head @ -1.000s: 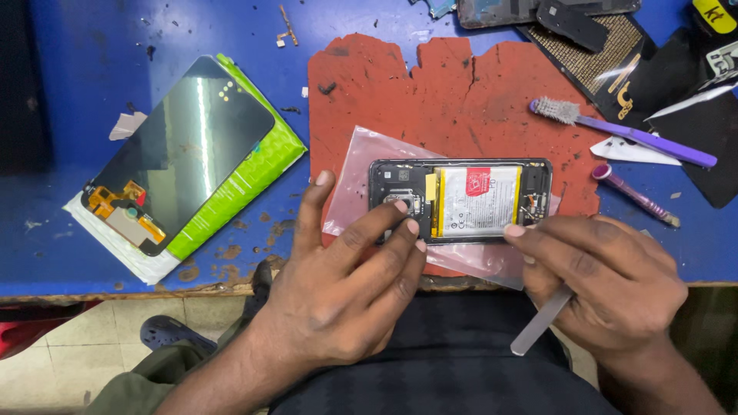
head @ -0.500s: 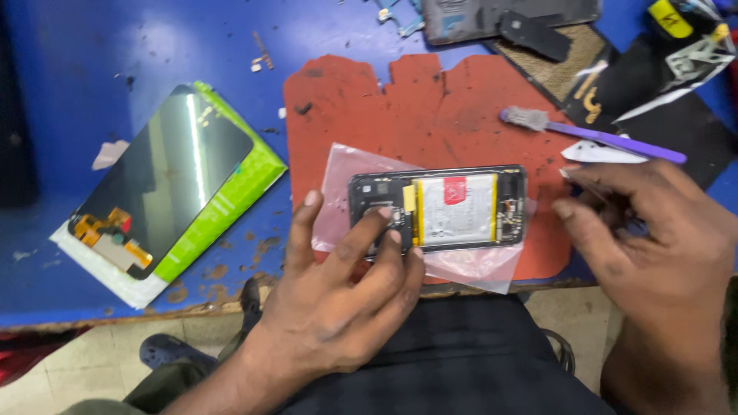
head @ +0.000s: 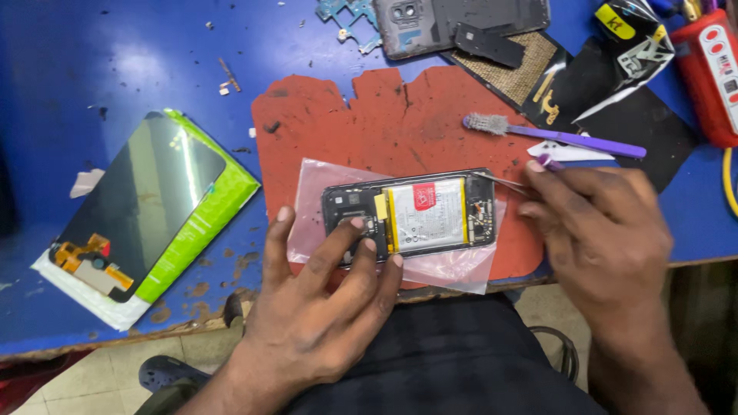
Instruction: The person repairs a disassembled smartphone by using tweezers to place a small internal component and a screwdriver to tighten screws around the camera module. The person then aligns and attaches the back cover to the phone body.
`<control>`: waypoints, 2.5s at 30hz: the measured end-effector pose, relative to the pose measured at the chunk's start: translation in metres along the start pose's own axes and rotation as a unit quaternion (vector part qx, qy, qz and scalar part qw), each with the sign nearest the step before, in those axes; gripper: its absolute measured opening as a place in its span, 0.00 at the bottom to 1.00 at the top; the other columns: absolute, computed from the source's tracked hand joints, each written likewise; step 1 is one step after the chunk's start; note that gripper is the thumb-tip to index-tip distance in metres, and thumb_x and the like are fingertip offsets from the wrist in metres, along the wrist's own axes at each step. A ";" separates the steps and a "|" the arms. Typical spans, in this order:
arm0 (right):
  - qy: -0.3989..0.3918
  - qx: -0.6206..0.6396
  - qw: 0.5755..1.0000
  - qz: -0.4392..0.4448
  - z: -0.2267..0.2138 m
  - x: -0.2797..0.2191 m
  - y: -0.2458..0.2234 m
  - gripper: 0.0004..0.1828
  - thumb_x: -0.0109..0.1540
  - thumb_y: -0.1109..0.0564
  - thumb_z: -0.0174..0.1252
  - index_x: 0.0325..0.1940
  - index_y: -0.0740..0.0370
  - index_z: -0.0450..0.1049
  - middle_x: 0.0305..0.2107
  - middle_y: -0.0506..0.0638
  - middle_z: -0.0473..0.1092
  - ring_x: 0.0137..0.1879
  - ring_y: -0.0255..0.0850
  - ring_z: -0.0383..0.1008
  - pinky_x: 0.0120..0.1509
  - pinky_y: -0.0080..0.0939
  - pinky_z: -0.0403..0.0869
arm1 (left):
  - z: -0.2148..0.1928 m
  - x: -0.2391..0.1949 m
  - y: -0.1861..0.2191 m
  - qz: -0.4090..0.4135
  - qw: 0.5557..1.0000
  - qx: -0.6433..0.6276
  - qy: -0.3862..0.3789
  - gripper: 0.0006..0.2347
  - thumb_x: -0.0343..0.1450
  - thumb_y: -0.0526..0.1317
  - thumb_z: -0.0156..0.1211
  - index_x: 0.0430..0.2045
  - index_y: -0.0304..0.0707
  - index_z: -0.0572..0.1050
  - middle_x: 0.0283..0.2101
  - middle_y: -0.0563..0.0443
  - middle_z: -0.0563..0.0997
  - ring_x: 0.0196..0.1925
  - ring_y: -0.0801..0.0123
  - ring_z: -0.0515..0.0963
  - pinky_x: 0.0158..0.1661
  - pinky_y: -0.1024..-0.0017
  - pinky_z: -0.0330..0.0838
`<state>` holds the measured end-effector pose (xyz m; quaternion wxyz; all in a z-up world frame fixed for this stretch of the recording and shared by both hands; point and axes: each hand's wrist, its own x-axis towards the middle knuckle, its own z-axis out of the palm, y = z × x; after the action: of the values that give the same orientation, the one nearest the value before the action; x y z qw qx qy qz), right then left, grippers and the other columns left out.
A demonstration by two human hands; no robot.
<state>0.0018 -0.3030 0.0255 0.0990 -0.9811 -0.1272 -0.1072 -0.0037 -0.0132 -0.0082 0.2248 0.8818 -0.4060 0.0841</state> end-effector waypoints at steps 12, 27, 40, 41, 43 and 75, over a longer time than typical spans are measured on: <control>-0.024 0.006 0.999 0.039 -0.006 -0.019 0.035 0.09 0.69 0.67 0.68 0.50 0.66 0.75 0.42 0.54 0.73 0.46 0.45 0.74 0.52 0.41 0.73 | -0.005 -0.001 -0.004 -0.041 0.993 -0.109 -0.002 0.17 0.65 0.38 0.64 0.49 0.38 0.81 0.50 0.44 0.77 0.63 0.48 0.73 0.65 0.25 0.49; 0.022 0.617 0.774 0.140 0.035 0.093 -0.043 0.21 0.75 0.77 0.50 0.60 0.62 0.49 0.47 0.56 0.67 0.55 0.46 0.79 0.64 0.45 0.84 | -0.005 -0.007 -0.004 -0.019 0.997 -0.072 0.026 0.14 0.71 0.38 0.60 0.49 0.33 0.81 0.48 0.45 0.77 0.63 0.48 0.74 0.67 0.27 0.50; -0.022 0.631 0.764 0.133 0.055 0.112 -0.061 0.23 0.70 0.79 0.49 0.58 0.61 0.50 0.47 0.55 0.66 0.54 0.42 0.78 0.64 0.46 0.82 | -0.010 -0.004 -0.014 -0.041 0.986 -0.162 0.018 0.16 0.66 0.38 0.63 0.47 0.32 0.79 0.49 0.43 0.76 0.62 0.48 0.74 0.66 0.26 0.51; -0.019 0.622 0.772 0.127 0.052 0.109 -0.060 0.23 0.71 0.80 0.50 0.59 0.61 0.50 0.45 0.55 0.66 0.53 0.42 0.77 0.65 0.46 0.81 | -0.011 -0.004 -0.015 -0.044 0.984 -0.169 0.015 0.17 0.65 0.38 0.64 0.47 0.32 0.79 0.49 0.43 0.76 0.62 0.49 0.73 0.66 0.26 0.51; -0.012 0.605 0.785 0.137 0.045 0.102 -0.059 0.24 0.71 0.80 0.51 0.59 0.61 0.50 0.44 0.56 0.67 0.53 0.43 0.77 0.66 0.47 0.80 | -0.013 -0.004 -0.016 -0.051 0.981 -0.185 0.024 0.16 0.65 0.38 0.65 0.47 0.34 0.79 0.49 0.45 0.76 0.62 0.49 0.74 0.67 0.27 0.52; 0.023 0.523 0.844 0.115 0.031 0.005 -0.072 0.27 0.63 0.69 0.63 0.54 0.60 0.51 0.42 0.63 0.71 0.50 0.44 0.81 0.53 0.40 0.85 | -0.012 -0.001 -0.010 -0.191 0.953 -0.184 0.145 0.08 0.69 0.33 0.71 0.38 0.37 0.78 0.43 0.52 0.77 0.54 0.57 0.76 0.65 0.43 0.61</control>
<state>-0.0075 -0.2263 0.0093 0.6116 -0.7889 -0.0478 -0.0355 0.0039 -0.0012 -0.0015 0.4509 0.8648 -0.2014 0.0903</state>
